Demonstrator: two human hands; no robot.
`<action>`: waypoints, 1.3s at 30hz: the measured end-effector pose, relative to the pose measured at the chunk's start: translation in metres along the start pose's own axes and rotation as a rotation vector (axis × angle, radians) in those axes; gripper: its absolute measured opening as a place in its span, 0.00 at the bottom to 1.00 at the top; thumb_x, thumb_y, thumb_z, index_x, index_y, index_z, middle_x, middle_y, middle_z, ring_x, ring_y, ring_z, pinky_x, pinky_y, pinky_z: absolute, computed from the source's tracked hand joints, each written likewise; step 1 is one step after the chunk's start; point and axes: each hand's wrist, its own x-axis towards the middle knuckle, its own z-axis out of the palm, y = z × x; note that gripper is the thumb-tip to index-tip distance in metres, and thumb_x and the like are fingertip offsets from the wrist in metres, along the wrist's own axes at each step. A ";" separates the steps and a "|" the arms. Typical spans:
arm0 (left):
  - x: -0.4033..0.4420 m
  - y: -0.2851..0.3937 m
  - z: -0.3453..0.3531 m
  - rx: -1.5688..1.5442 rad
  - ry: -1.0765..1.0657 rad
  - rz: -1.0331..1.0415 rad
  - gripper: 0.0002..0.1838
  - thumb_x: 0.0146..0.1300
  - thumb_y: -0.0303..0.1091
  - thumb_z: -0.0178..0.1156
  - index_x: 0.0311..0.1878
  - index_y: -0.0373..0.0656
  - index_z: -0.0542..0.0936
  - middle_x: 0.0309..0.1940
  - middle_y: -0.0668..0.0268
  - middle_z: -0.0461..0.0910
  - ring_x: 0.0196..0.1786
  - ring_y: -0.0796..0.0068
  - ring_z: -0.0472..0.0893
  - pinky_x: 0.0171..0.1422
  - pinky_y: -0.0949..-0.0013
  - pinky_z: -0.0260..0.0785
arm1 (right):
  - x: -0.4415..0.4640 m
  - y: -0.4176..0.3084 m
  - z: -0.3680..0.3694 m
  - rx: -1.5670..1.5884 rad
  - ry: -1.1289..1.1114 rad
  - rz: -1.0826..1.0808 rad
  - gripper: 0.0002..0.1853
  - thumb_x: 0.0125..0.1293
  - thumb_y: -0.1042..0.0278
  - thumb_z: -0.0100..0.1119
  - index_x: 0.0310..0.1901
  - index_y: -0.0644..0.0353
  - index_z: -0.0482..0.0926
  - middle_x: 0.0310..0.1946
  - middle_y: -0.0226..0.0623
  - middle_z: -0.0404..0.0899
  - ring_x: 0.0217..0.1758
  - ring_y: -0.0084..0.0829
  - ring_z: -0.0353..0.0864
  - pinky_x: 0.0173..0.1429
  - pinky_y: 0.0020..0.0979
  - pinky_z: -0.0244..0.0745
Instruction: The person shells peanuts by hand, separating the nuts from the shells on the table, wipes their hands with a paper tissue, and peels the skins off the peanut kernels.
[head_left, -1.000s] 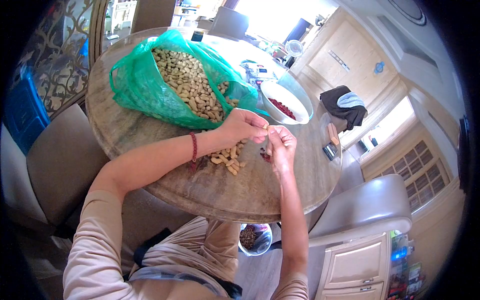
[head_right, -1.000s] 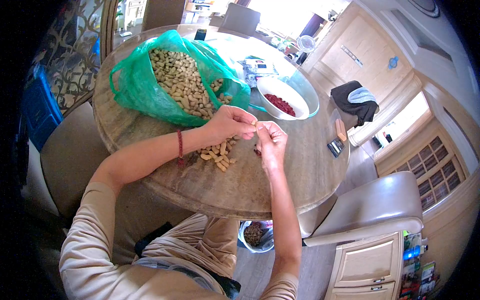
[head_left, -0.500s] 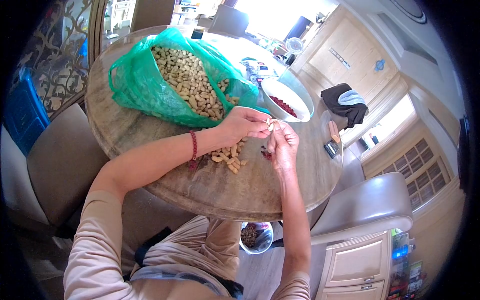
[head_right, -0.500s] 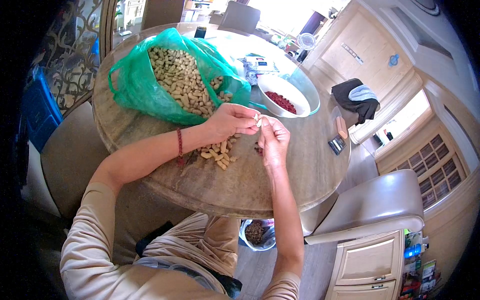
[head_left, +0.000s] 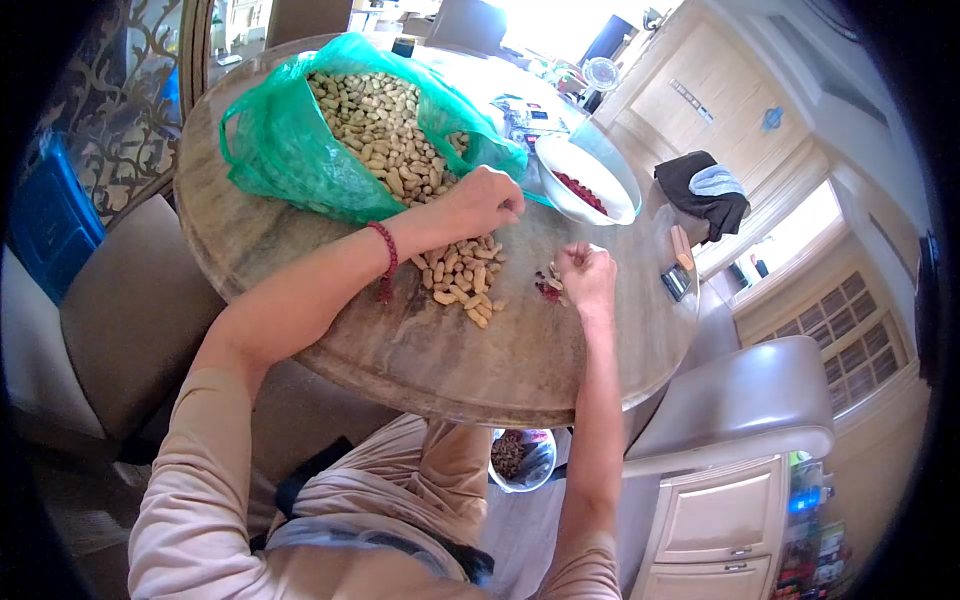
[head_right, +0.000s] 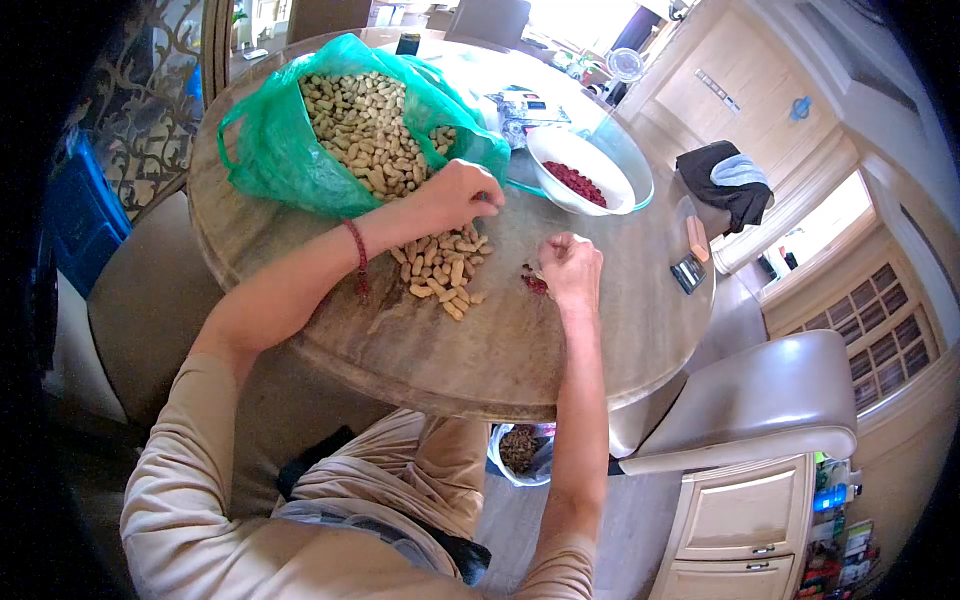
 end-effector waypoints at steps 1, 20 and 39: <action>-0.001 -0.002 0.003 0.000 -0.001 0.000 0.08 0.44 0.30 0.65 0.29 0.39 0.81 0.28 0.60 0.80 0.31 0.64 0.79 0.38 0.67 0.71 | -0.002 -0.006 -0.004 -0.171 -0.027 -0.037 0.09 0.49 0.69 0.57 0.27 0.68 0.80 0.15 0.48 0.74 0.21 0.35 0.79 0.31 0.34 0.73; -0.017 0.005 0.017 0.165 -0.338 0.032 0.02 0.46 0.27 0.62 0.25 0.40 0.81 0.25 0.58 0.79 0.36 0.58 0.78 0.38 0.61 0.70 | -0.008 -0.028 -0.007 -0.138 -0.129 0.075 0.08 0.48 0.69 0.61 0.28 0.65 0.82 0.21 0.49 0.79 0.24 0.37 0.81 0.33 0.33 0.74; -0.004 0.035 0.008 -1.156 -0.211 -0.516 0.10 0.59 0.33 0.60 0.37 0.36 0.81 0.30 0.67 0.80 0.29 0.83 0.74 0.34 0.80 0.67 | -0.006 -0.028 -0.004 0.737 -0.064 -0.072 0.09 0.56 0.78 0.62 0.39 0.68 0.80 0.33 0.35 0.82 0.34 0.18 0.77 0.40 0.20 0.73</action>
